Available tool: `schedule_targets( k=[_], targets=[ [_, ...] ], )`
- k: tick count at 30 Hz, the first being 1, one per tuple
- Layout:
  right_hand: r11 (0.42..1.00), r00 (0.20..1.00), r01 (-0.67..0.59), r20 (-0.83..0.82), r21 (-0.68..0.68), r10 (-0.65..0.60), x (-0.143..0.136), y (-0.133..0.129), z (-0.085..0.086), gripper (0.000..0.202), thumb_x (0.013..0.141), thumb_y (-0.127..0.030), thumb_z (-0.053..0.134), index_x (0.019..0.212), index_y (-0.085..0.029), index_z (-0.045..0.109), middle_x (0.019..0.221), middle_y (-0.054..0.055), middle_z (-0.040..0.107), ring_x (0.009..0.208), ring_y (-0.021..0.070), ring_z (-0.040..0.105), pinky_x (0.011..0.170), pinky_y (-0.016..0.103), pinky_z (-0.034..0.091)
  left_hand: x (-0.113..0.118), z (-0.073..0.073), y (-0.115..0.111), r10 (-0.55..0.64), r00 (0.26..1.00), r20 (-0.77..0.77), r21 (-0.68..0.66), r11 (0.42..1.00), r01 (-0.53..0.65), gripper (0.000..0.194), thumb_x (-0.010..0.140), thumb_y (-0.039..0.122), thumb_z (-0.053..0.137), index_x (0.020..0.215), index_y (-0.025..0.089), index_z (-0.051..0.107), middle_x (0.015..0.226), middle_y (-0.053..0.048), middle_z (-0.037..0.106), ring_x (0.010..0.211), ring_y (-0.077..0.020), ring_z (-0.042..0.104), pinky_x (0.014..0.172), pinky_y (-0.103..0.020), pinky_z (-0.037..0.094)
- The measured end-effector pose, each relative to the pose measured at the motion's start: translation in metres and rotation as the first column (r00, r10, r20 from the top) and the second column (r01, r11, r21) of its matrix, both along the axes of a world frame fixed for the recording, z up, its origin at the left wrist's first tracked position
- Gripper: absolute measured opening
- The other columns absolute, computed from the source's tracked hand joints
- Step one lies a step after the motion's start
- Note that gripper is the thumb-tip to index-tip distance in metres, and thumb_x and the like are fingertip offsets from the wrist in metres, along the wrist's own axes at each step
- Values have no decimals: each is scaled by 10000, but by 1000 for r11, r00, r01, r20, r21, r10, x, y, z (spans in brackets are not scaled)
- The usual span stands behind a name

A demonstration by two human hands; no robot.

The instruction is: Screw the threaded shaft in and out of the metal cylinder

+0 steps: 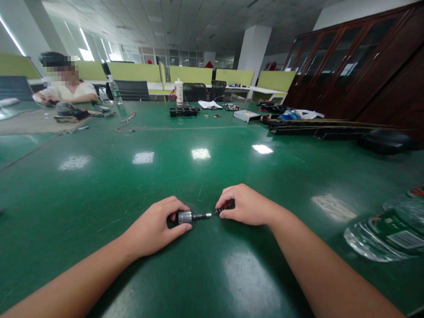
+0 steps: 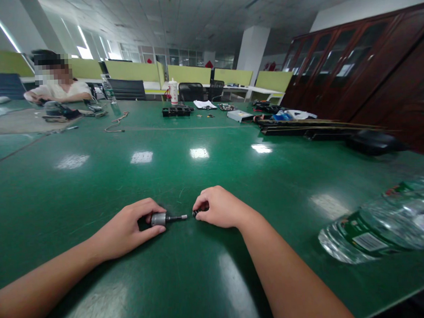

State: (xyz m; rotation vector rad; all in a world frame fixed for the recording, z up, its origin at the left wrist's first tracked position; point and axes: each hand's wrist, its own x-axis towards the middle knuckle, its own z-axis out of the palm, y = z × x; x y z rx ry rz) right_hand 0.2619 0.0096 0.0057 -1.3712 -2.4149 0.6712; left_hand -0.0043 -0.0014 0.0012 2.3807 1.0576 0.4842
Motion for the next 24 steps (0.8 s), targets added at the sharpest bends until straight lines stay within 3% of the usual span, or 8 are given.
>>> schedule_targets(
  k=[16,21,24],
  targets=[
    [998,997,-55,-46,8,56,-6,-3,-1,150,752,-171,707,885,-209,765,822,19,695,744,140,608,686,259,439,1,-1,1,-4,1000,-9,6,1000,4,202,857,328,647,1013,200,651,891,-19,617,754,-160,571,694,-272,456],
    [999,977,4,-212,-42,-13,-23,-7,-8,193,741,-172,729,933,-182,739,792,13,694,709,127,617,664,238,462,0,-2,1,-11,1000,-12,8,1000,11,201,864,328,638,1022,203,643,897,-21,618,765,-166,576,699,-278,458],
    [999,959,-34,-280,3,34,-39,-10,-15,159,746,-185,740,905,-187,733,788,6,690,719,121,616,696,238,462,0,-3,2,-24,1000,-8,5,1000,24,245,857,304,640,1084,214,616,972,-32,635,846,-184,596,754,-298,467]
  ],
)
